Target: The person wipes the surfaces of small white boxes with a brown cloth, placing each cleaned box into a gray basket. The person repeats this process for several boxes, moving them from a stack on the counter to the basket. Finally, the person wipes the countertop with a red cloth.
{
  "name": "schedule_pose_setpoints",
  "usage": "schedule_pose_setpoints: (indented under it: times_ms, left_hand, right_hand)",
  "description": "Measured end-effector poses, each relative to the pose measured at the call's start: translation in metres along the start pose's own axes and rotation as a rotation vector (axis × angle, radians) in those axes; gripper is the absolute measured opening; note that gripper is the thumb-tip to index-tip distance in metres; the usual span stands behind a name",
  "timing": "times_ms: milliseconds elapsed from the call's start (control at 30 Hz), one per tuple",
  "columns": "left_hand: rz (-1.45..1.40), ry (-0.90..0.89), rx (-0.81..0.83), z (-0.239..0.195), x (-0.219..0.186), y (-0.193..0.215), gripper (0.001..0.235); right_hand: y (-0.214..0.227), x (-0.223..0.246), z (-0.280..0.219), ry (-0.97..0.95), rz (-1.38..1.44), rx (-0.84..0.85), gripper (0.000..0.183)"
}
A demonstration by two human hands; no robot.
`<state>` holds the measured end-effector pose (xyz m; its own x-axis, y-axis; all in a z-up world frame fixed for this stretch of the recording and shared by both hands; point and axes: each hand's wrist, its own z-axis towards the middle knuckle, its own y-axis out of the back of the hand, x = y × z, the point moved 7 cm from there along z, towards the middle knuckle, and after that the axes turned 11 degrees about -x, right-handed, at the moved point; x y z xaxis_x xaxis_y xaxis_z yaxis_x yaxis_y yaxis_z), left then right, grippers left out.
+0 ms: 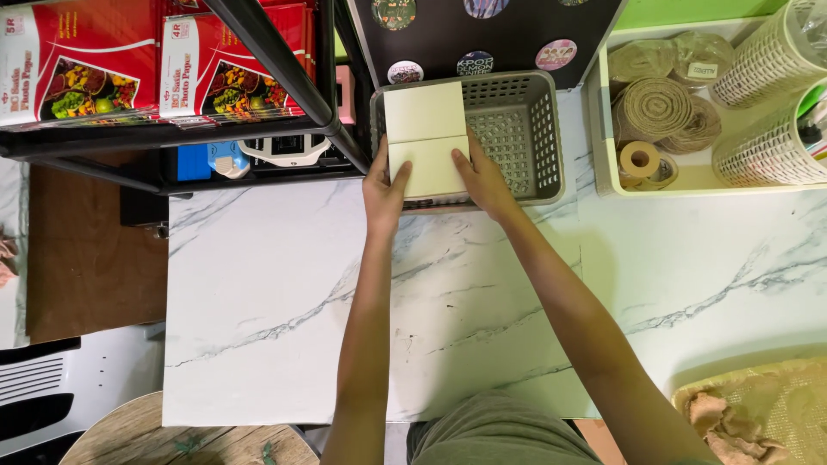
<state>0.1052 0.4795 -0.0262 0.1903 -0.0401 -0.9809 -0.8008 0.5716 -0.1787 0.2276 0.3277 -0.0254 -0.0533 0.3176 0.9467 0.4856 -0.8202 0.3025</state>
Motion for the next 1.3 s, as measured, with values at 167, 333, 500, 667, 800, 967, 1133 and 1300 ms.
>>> schedule_pose_setpoints:
  times_ms: [167, 333, 500, 667, 800, 967, 1133, 1300]
  left_hand:
    - [-0.094, 0.106, -0.057, 0.007, 0.005, -0.001, 0.061]
    - [-0.061, 0.059, -0.248, 0.015, 0.012, 0.001, 0.042]
    - [-0.046, -0.001, -0.244, 0.017, 0.0, -0.001, 0.04]
    - [0.126, -0.026, -0.302, 0.02, 0.014, 0.006, 0.039]
    - [0.371, -0.009, -0.338, 0.013, 0.003, 0.005, 0.041]
    - [0.443, -0.333, -0.265, 0.001, -0.038, -0.007, 0.036]
    - [0.641, -0.413, -0.142, -0.003, -0.053, -0.014, 0.034]
    - [0.719, -0.501, -0.122, -0.004, -0.056, -0.017, 0.034]
  right_hand:
    - [-0.006, -0.012, 0.007, 0.059, 0.143, -0.003, 0.063]
    - [-0.014, -0.011, 0.016, 0.111, 0.248, -0.031, 0.059]
    - [-0.014, 0.001, 0.008, -0.021, 0.167, -0.144, 0.055]
    - [-0.012, -0.011, 0.016, 0.053, 0.129, -0.185, 0.054]
    - [-0.009, -0.011, 0.017, 0.09, 0.034, -0.21, 0.055]
    - [-0.009, -0.012, 0.018, 0.11, 0.029, -0.21, 0.055]
    - [-0.014, -0.022, 0.021, 0.108, 0.018, -0.208, 0.056]
    - [-0.011, -0.014, 0.018, 0.168, -0.003, -0.229, 0.056]
